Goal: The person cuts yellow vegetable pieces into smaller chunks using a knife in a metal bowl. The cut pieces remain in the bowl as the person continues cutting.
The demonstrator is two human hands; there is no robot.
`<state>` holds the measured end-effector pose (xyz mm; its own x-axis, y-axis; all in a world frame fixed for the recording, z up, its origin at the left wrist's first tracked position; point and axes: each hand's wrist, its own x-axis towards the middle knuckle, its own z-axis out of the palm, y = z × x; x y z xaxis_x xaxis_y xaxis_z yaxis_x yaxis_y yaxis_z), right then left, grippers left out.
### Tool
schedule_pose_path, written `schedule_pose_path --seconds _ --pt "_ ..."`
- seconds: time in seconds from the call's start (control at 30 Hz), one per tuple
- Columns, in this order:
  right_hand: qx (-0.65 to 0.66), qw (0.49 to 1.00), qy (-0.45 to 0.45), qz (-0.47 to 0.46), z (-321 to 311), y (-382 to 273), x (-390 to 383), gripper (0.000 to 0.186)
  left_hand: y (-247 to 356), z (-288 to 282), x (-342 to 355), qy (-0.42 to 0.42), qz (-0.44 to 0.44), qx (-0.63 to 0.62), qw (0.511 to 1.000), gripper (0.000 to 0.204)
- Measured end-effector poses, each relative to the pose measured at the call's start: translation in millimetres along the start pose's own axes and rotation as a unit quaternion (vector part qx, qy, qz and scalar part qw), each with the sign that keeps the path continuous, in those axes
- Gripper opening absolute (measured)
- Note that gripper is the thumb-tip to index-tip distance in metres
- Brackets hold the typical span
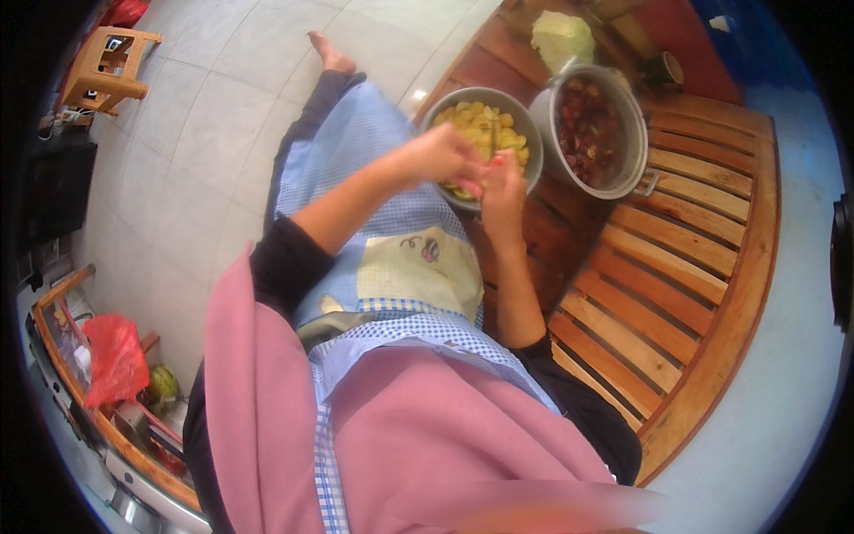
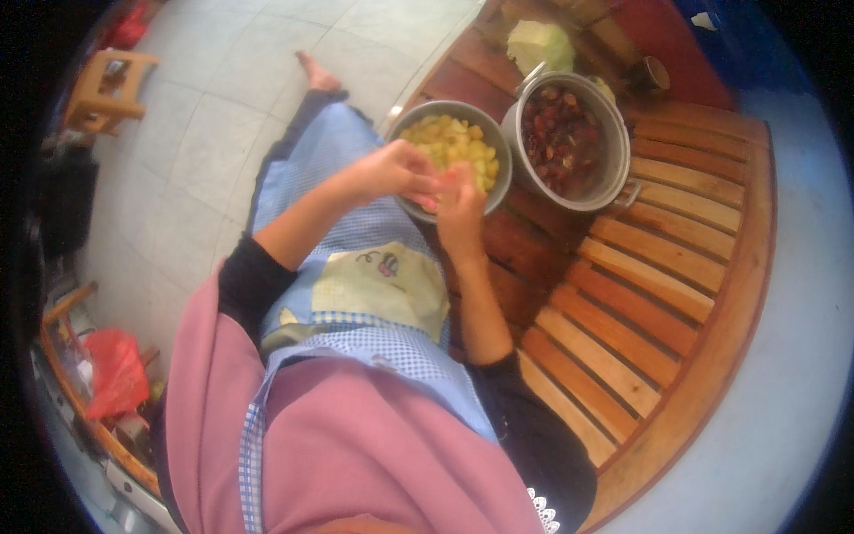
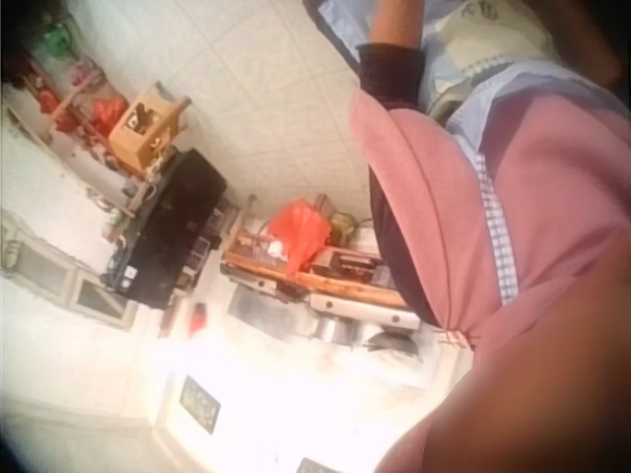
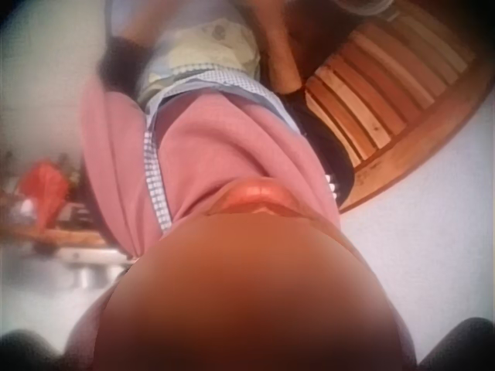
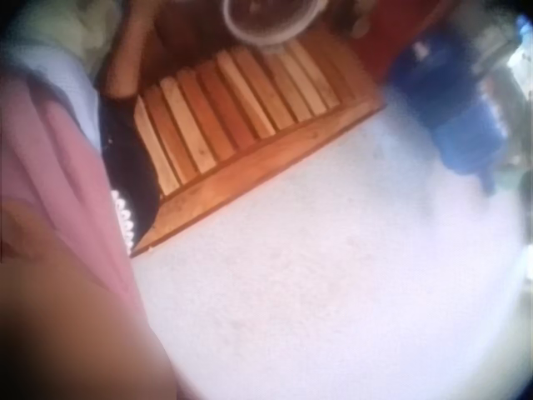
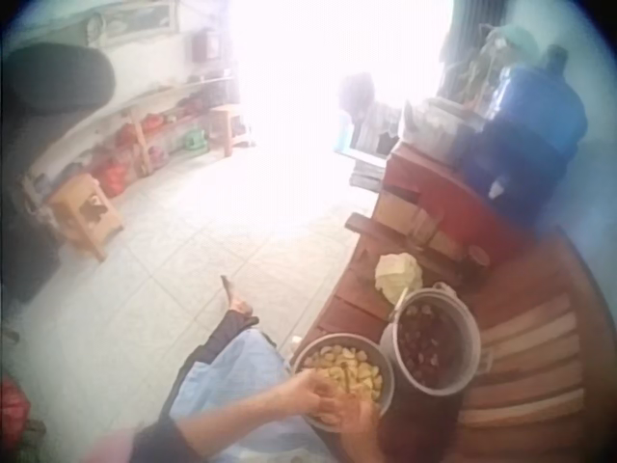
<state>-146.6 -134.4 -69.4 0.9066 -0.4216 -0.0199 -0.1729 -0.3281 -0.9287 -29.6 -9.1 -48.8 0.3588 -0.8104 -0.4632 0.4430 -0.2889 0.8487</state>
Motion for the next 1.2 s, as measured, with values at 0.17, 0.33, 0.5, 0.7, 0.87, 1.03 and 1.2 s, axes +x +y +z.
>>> schedule_pose_path --seconds 0.17,0.33,0.5,0.7,0.87,1.03,1.2 --pt "0.221 0.954 0.025 0.199 -11.5 2.2 8.3 0.036 -2.1 -1.7 18.5 0.162 0.165 0.299 0.926 0.02" --pt "0.268 0.924 0.016 0.271 -27.4 6.5 8.4 0.044 -28.3 8.7 32.6 0.127 0.201 0.512 0.825 0.015" --pt "0.291 0.927 -0.002 0.235 -32.9 15.1 5.7 0.045 -49.2 22.5 40.1 0.075 0.181 0.609 0.768 0.022" --pt "0.31 0.926 0.017 0.214 -31.6 16.2 5.6 0.047 -48.5 26.3 42.0 0.052 0.196 0.669 0.715 0.013" --pt "0.316 0.923 0.019 0.217 -32.4 15.5 5.5 0.047 -50.0 17.3 36.2 0.071 0.187 0.546 0.814 0.014" --pt "0.297 0.93 -0.006 0.216 -34.4 13.2 5.2 0.045 -44.7 7.7 36.9 0.184 0.25 0.324 0.894 0.02" --pt "0.251 0.947 -0.03 0.196 -28.8 7.1 3.9 0.04 -24.3 -1.7 31.2 0.169 0.136 0.156 0.964 0.023"
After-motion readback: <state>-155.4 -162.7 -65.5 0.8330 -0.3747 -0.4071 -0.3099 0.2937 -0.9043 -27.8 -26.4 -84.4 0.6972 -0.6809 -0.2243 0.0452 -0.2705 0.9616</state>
